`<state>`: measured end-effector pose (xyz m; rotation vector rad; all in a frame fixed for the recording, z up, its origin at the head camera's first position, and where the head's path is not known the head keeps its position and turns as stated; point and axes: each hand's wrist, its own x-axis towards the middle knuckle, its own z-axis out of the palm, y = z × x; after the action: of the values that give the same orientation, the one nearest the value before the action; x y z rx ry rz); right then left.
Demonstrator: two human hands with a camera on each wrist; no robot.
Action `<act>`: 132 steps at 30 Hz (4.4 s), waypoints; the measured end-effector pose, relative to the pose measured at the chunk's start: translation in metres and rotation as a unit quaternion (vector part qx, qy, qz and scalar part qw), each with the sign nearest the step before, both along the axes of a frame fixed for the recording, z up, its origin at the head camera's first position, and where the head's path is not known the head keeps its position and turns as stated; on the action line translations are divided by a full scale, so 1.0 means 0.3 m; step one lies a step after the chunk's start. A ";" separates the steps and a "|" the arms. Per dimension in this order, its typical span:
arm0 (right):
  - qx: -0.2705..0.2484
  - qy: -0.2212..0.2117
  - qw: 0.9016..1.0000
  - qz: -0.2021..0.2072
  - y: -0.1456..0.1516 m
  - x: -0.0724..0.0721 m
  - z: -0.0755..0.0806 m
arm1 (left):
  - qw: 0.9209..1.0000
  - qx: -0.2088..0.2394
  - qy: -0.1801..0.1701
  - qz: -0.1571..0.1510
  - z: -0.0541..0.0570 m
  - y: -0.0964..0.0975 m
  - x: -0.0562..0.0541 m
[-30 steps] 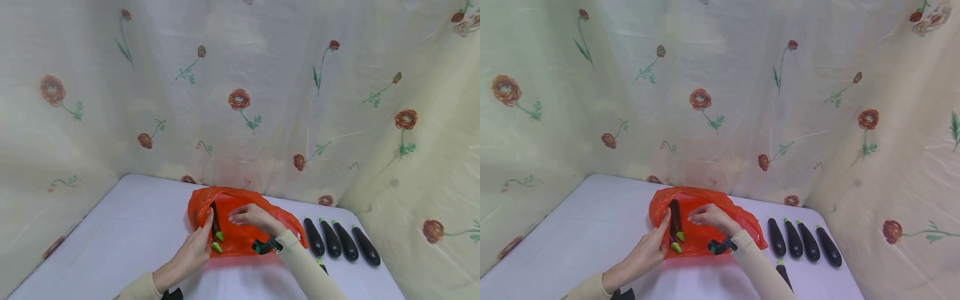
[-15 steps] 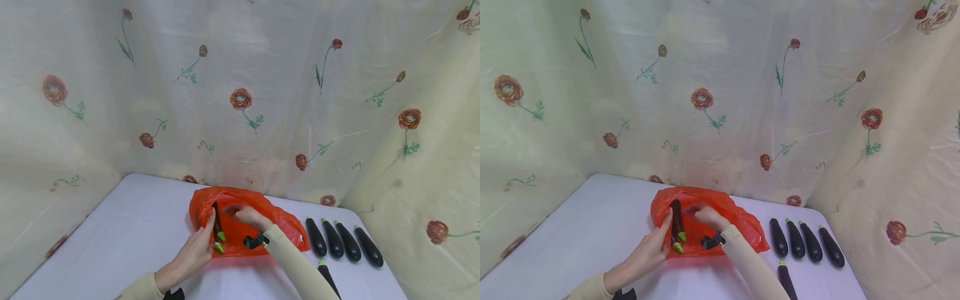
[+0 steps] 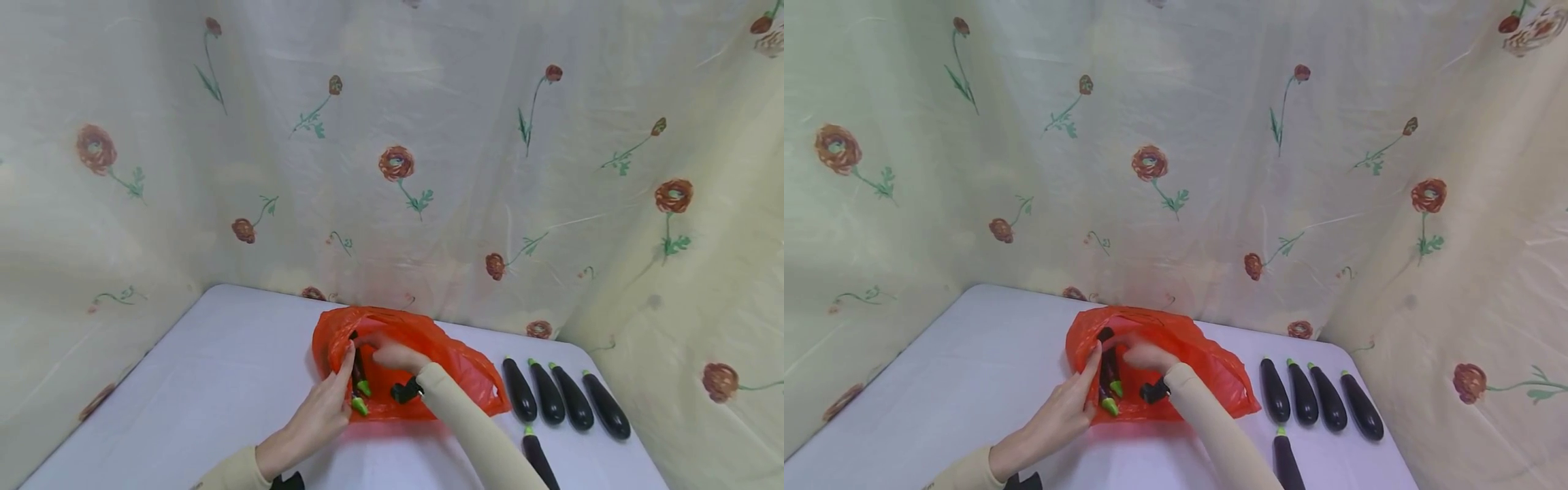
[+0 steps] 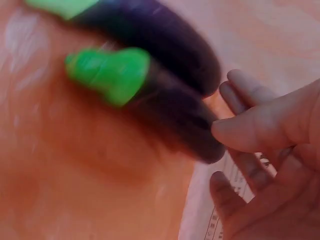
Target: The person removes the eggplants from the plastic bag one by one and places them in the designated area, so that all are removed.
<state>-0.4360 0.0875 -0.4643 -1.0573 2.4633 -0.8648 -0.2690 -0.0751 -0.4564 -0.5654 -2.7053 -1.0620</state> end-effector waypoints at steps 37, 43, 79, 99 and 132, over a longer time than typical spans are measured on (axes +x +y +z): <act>0.122 0.069 0.976 -0.167 0.026 -0.016 -0.022 | 1.000 -0.002 0.000 0.002 -0.005 0.000 0.001; 0.057 0.029 0.979 -0.194 0.034 0.002 -0.025 | 1.000 -0.003 -0.011 0.003 -0.007 0.004 0.000; -0.122 -0.215 0.931 -0.267 0.116 0.155 -0.018 | 1.000 0.007 -0.021 0.002 -0.005 0.008 -0.004; -0.117 -0.240 0.928 -0.260 0.206 0.283 0.053 | 1.000 0.000 -0.016 0.010 -0.008 0.016 -0.008; -0.059 -0.235 0.937 -0.252 0.483 0.485 0.130 | 1.000 0.003 -0.007 0.007 -0.005 0.019 -0.005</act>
<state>-0.2906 0.2323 -0.4253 -0.1849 2.2955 -1.2561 -0.2705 -0.0694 -0.4581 -0.5397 -2.7119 -1.0750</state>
